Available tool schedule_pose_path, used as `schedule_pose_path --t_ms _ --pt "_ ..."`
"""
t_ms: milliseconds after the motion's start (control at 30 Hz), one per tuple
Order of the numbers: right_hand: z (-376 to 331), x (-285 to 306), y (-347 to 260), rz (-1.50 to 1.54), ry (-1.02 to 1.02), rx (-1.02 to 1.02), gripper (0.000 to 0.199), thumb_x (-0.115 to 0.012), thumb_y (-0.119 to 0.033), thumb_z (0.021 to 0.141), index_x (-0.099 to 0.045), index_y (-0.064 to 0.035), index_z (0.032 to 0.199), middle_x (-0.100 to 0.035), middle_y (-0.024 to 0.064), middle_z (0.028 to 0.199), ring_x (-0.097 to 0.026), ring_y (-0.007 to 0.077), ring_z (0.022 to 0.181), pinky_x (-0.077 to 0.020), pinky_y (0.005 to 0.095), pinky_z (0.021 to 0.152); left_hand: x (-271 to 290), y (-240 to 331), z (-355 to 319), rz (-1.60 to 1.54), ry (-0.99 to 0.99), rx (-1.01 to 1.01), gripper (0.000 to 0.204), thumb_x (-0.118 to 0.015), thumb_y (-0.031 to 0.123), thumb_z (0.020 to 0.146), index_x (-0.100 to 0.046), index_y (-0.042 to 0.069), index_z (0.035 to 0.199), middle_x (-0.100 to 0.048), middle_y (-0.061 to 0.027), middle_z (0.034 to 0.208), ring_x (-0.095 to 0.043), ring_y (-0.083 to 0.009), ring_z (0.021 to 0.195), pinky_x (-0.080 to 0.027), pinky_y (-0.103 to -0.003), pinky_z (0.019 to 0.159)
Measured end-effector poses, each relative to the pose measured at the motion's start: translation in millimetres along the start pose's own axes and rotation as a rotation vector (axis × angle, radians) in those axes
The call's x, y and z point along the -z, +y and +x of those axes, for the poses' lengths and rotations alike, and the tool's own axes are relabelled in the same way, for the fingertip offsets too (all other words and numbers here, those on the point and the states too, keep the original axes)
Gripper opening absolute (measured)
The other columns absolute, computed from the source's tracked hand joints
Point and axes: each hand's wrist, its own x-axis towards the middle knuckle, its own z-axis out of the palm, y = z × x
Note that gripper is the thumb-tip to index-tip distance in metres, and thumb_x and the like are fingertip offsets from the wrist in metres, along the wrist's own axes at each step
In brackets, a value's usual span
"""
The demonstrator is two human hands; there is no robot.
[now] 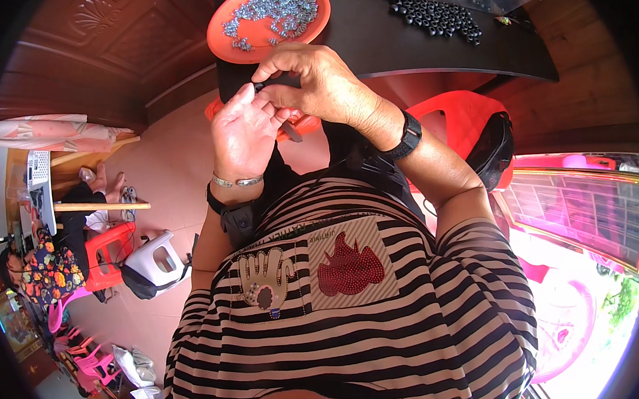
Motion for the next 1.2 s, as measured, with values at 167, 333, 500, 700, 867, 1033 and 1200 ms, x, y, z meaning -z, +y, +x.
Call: schedule_pose_path --t_ms 167,333,500,700,867,1033,1200 --pt "-6.8 -6.9 -4.1 0.169 0.017 -0.217 0.023 -0.072 -0.002 0.075 -0.065 -0.0035 0.096 -0.065 0.0065 0.093 -0.063 0.0169 0.087 -0.0514 0.0285 0.075 4.1 -3.0 2.6 0.082 -0.128 -0.099 0.018 -0.046 0.021 0.093 -0.054 0.006 0.097 -0.055 -0.0038 0.098 -0.052 -0.014 0.091 -0.041 -0.032 0.08" --pt "-13.3 -18.2 5.5 0.017 0.184 0.072 0.023 -0.071 0.001 0.074 -0.066 -0.0047 0.096 -0.064 0.0061 0.095 -0.062 0.0147 0.082 -0.0524 0.028 0.071 3.1 -5.2 2.7 0.105 -0.167 -0.105 0.023 -0.044 0.02 0.093 -0.053 0.002 0.104 -0.054 -0.0059 0.103 -0.053 -0.0161 0.097 -0.041 -0.034 0.084" --pt "-6.1 -14.2 2.5 -0.022 0.194 0.107 0.026 -0.072 0.002 0.071 -0.065 -0.0053 0.095 -0.065 0.0062 0.097 -0.062 0.0168 0.083 -0.0525 0.0293 0.072 3.5 3.4 5.3 0.159 -0.205 -0.113 0.027 -0.044 0.021 0.093 -0.05 0.001 0.109 -0.055 -0.0071 0.105 -0.054 -0.0183 0.099 -0.043 -0.034 0.085" --pt "1.2 -8.1 -3.4 -0.01 0.177 0.166 0.027 -0.073 0.0 0.068 -0.064 -0.0058 0.093 -0.064 0.0058 0.094 -0.062 0.0217 0.087 -0.0522 0.0319 0.075 1.8 10.8 2.6 0.256 -0.171 -0.168 0.028 -0.044 0.022 0.093 -0.048 0.001 0.11 -0.055 -0.0068 0.104 -0.056 -0.0174 0.093 -0.045 -0.029 0.071" --pt "6.2 -8.2 -8.5 -0.09 0.126 0.187 0.026 -0.076 -0.005 0.068 -0.066 -0.0056 0.091 -0.065 0.0061 0.094 -0.062 0.023 0.089 -0.0509 0.0332 0.078 5.2 14.4 -2.8 0.302 -0.164 -0.212 0.026 -0.045 0.022 0.093 -0.049 0.002 0.109 -0.055 -0.0075 0.102 -0.054 -0.0165 0.092 -0.044 -0.029 0.069" --pt "11.4 -10.6 -14.0 -0.086 0.063 0.183 0.024 -0.076 -0.006 0.067 -0.066 -0.0053 0.088 -0.065 0.007 0.091 -0.062 0.025 0.086 -0.0503 0.0347 0.076 9.6 20.3 -5.9 0.349 -0.145 -0.223 0.025 -0.045 0.021 0.093 -0.05 0.0 0.105 -0.055 -0.0078 0.099 -0.053 -0.0166 0.09 -0.043 -0.031 0.076" --pt "20.2 -8.8 -15.4 -0.107 0.017 0.127 0.022 -0.075 -0.005 0.067 -0.066 -0.0044 0.087 -0.065 0.0071 0.091 -0.062 0.025 0.085 -0.0507 0.0338 0.075 14.5 30.3 -2.4 0.397 -0.137 -0.197 0.026 -0.046 0.023 0.092 -0.051 0.0 0.102 -0.056 -0.0071 0.092 -0.053 -0.0168 0.087 -0.041 -0.029 0.077"
